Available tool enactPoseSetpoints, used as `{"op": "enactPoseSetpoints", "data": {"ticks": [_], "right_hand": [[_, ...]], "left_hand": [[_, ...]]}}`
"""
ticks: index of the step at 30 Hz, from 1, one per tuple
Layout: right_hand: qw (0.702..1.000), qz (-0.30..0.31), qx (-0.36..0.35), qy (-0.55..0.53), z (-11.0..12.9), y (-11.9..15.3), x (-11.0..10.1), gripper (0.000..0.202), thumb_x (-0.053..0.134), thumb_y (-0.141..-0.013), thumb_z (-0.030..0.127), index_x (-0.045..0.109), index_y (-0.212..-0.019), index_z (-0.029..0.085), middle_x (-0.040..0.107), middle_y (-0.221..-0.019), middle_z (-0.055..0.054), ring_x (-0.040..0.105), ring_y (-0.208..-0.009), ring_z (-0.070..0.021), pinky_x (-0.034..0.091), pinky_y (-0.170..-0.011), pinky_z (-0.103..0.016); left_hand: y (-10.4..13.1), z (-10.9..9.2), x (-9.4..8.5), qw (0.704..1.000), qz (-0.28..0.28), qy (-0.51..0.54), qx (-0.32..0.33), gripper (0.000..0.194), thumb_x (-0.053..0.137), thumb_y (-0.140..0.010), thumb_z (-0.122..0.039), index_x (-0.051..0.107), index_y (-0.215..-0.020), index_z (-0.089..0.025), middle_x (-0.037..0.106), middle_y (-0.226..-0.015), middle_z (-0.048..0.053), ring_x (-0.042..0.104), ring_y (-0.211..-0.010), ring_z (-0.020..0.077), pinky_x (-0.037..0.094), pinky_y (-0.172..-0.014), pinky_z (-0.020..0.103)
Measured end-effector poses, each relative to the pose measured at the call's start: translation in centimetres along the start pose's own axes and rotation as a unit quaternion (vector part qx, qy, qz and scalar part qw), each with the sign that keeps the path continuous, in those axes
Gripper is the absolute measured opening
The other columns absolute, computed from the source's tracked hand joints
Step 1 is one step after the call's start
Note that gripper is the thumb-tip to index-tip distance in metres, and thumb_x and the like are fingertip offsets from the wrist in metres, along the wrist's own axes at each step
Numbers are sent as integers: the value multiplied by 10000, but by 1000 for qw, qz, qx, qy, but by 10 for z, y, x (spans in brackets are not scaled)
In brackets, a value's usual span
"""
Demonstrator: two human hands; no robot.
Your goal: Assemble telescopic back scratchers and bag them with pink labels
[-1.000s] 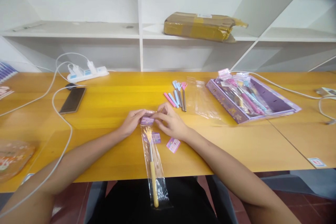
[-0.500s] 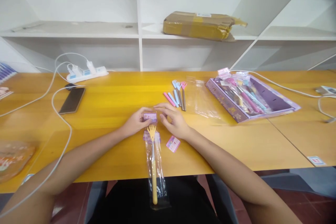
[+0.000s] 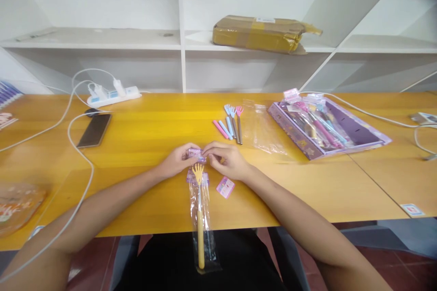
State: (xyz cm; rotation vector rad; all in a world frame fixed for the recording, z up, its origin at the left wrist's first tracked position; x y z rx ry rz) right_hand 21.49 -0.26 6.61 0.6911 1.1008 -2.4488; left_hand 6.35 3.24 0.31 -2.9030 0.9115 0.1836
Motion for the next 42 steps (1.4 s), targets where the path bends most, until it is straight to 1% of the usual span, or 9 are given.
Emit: {"op": "enactPoseSetpoints", "data": {"ticks": [4,9,12,15,19,22,26,33,42], "right_hand": [[1000,9,-1,17,2,0,-1,214,535,-962,159,737,-994,221,761,-1027,-68,726,-867,-180,613,-757,-321],[999,32,-11,27,1,2,1,186,543,-936,151,715,-963,218,757,-1028,-56,698,-809,-158,557,-702,-283],[997,66,-7,45,-1,5,8,149,552,-898,149,677,-856,217,713,-834,-14,611,-658,-130,487,-644,-261],[995,43,48,76,-11,6,6,194,546,-927,193,588,-739,216,576,-626,31,501,-550,-115,398,-585,-251],[985,-20,143,100,-24,9,-3,267,612,-988,363,517,-783,221,516,-599,55,451,-508,-106,314,-535,-247],[979,31,167,112,-30,9,9,302,694,-964,471,557,-877,217,571,-640,52,487,-522,-108,295,-539,-241],[978,69,169,100,-36,10,24,390,666,-992,529,575,-799,203,591,-660,31,514,-567,-109,293,-563,-239],[981,91,173,10,-34,8,26,283,646,-1009,361,558,-793,200,512,-636,66,475,-566,-101,312,-560,-233],[971,188,142,-29,-26,13,24,76,564,-951,157,600,-1006,196,609,-810,28,522,-666,-119,384,-631,-239]], "left_hand": [[0,2,-3,1000,-1,6,12,336,605,-1006,-471,717,-1136,-182,737,-1109,73,682,-1048,220,514,-953,329],[-2,9,0,1000,5,-4,-2,337,644,-986,-472,720,-1105,-166,762,-1057,74,704,-988,211,530,-907,323],[-2,9,-1,1000,-10,-22,-17,343,677,-958,-476,724,-1105,-169,782,-1037,78,720,-947,214,540,-855,320],[-2,9,-2,999,-19,-33,-31,333,701,-934,-460,728,-1108,-177,794,-997,69,728,-900,214,544,-814,319],[-1,14,-3,998,-9,-39,-38,320,717,-922,-437,718,-1119,-185,791,-954,55,733,-875,212,545,-814,327],[-1,16,-3,999,-2,-33,-31,332,718,-927,-442,698,-1150,-196,789,-917,45,737,-869,210,542,-823,324],[1,19,0,999,18,-9,-32,415,705,-945,-450,608,-1274,-215,778,-815,9,722,-773,189,532,-773,304],[3,15,2,999,6,-32,-23,367,677,-964,-420,608,-1254,-204,788,-905,38,724,-835,191,539,-791,303],[5,11,8,999,15,-18,-23,382,709,-946,-412,632,-1231,-170,761,-998,70,712,-920,198,550,-841,319]]}}
Point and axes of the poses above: each hand's wrist, its own y-axis away from the middle knuckle, its own x-axis out of the palm, z = x × y, the point moved 8 cm from there along -y, towards the middle knuckle
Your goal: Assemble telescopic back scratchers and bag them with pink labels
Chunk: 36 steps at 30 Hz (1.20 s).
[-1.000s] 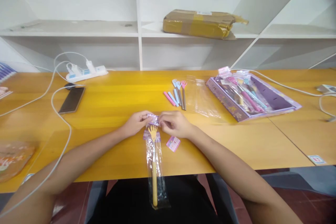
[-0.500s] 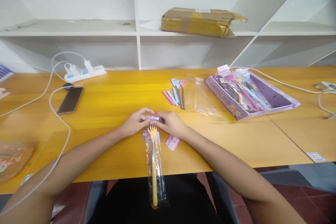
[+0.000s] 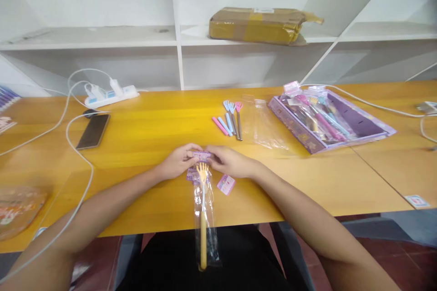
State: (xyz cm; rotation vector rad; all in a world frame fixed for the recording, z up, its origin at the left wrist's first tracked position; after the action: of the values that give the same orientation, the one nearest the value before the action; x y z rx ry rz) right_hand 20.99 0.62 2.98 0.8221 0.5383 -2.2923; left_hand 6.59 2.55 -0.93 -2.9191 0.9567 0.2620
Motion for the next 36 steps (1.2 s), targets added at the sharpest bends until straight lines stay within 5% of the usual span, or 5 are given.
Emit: {"op": "enactPoseSetpoints", "data": {"ticks": [8,13,19,25,36], "right_hand": [[996,-47,24,-78,-3,3,-14,144,479,-900,108,574,-826,188,599,-717,31,519,-637,-106,405,-638,-225],[982,34,74,-170,-3,6,2,381,517,-1050,465,610,-820,175,644,-689,13,541,-531,-89,433,-544,-218],[936,192,130,-264,7,13,32,463,701,-918,616,707,-917,153,710,-763,-2,585,-561,-103,465,-534,-226],[949,42,94,-298,-4,2,2,449,805,-837,560,637,-1018,186,701,-930,-4,653,-851,-159,529,-782,-278],[964,-82,109,-228,-40,-1,-28,390,601,-964,617,507,-997,239,634,-869,4,642,-767,-167,538,-702,-304]], "left_hand": [[-2,2,7,993,85,68,-50,589,835,-845,-406,606,-1333,-169,745,-1193,123,725,-969,217,585,-826,335],[3,-8,16,987,148,41,-50,418,843,-837,-370,720,-1178,-163,775,-1147,97,737,-991,234,588,-839,339],[2,3,-15,984,-95,145,-29,474,928,-725,-393,727,-1074,-143,793,-992,69,738,-853,205,595,-789,311],[-2,4,-44,918,-251,306,24,470,937,-728,-395,671,-1034,-158,770,-926,24,725,-768,135,598,-717,237],[-5,-3,-27,951,-138,276,8,418,860,-837,-399,611,-1058,-147,792,-990,101,780,-799,188,617,-812,315]]}}
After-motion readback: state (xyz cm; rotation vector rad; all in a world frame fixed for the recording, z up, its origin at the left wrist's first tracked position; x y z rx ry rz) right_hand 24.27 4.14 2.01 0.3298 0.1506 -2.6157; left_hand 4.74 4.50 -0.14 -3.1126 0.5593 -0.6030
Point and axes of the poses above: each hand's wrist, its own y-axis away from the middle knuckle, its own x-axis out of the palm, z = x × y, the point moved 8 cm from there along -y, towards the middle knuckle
